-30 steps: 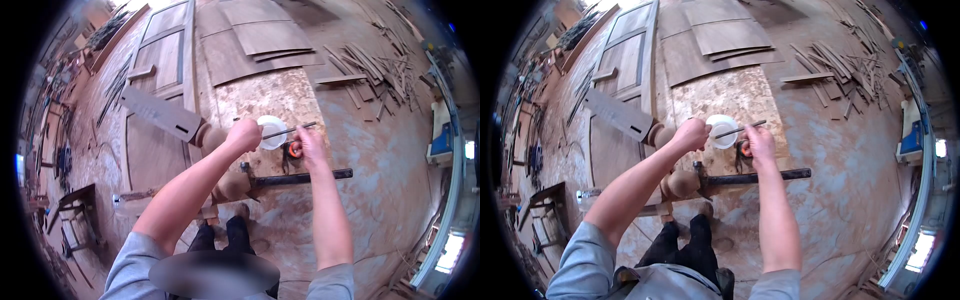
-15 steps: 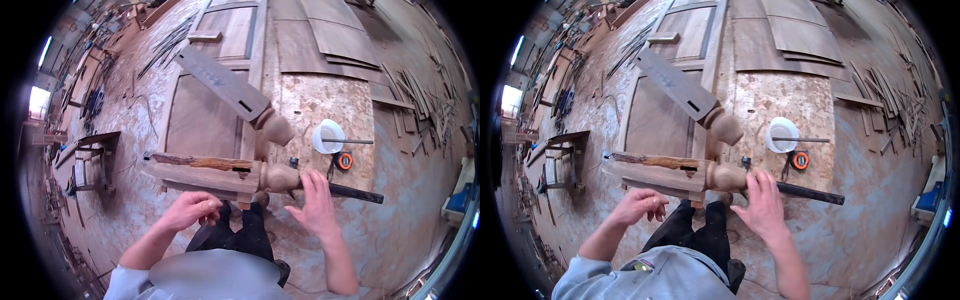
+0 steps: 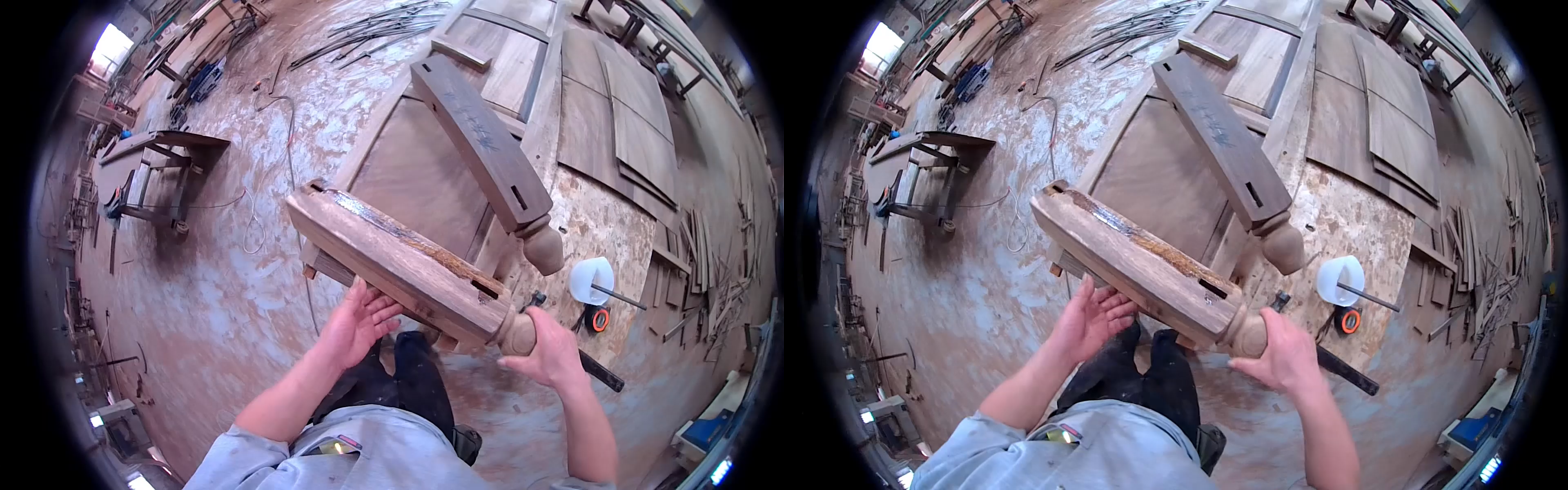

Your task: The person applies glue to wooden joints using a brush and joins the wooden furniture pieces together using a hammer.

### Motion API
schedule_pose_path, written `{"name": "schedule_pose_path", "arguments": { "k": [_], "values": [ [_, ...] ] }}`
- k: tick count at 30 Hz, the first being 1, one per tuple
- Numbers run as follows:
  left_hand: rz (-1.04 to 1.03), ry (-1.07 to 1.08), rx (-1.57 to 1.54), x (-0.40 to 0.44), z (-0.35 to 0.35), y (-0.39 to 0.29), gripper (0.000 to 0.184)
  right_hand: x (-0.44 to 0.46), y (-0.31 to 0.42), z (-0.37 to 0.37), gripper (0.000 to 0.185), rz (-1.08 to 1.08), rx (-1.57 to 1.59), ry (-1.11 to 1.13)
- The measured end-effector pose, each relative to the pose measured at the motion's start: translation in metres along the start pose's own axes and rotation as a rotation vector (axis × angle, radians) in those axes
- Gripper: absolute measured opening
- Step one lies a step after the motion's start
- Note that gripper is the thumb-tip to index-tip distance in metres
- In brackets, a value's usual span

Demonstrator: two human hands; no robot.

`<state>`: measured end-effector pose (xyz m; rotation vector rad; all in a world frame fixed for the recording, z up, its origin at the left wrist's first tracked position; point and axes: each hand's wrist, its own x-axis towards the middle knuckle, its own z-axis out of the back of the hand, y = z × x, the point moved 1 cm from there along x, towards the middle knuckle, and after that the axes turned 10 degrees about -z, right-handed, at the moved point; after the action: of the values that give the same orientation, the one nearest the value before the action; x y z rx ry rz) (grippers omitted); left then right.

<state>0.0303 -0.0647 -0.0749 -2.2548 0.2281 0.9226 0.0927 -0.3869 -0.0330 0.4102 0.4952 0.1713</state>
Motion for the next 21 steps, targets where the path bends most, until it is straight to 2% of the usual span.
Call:
{"name": "schedule_pose_path", "arguments": {
  "k": [3,4,7,8,11,12,15,16,19,21],
  "values": [
    [-0.205,0.080,0.193,0.015,0.011,-0.006,0.065,-0.015,0.021,0.009,0.088,-0.068,0.056,0.073],
    [-0.442,0.110,0.539,0.006,0.001,-0.012,0.074,-0.019,0.026,0.011,0.088,-0.075,0.071,0.079],
    [-1.204,-0.158,1.716,-0.018,0.012,-0.021,0.086,-0.025,0.036,0.011,0.086,-0.215,0.121,0.167],
    [-1.261,-0.011,1.821,-0.017,0.022,-0.031,0.093,-0.028,0.037,0.008,0.085,-0.219,0.134,0.158],
    [-1.412,0.414,1.984,0.008,0.037,-0.059,0.090,-0.037,0.034,-0.004,0.082,-0.225,0.183,0.134],
    [-1.511,0.495,1.998,0.018,0.034,-0.068,0.077,-0.039,0.034,-0.008,0.081,-0.216,0.204,0.127],
    [-1.688,0.741,2.103,0.045,0.026,-0.078,0.059,-0.045,0.038,-0.016,0.077,-0.241,0.279,0.149],
    [-1.744,0.752,2.042,0.050,0.020,-0.079,0.051,-0.048,0.039,-0.018,0.076,-0.263,0.306,0.161],
    [-1.757,0.937,2.084,0.060,0.000,-0.091,0.052,-0.053,0.041,-0.023,0.074,-0.399,0.436,0.265],
    [-1.659,1.081,2.075,0.061,-0.012,-0.095,0.049,-0.057,0.045,-0.022,0.077,-0.354,0.333,0.216]
  ]
}}
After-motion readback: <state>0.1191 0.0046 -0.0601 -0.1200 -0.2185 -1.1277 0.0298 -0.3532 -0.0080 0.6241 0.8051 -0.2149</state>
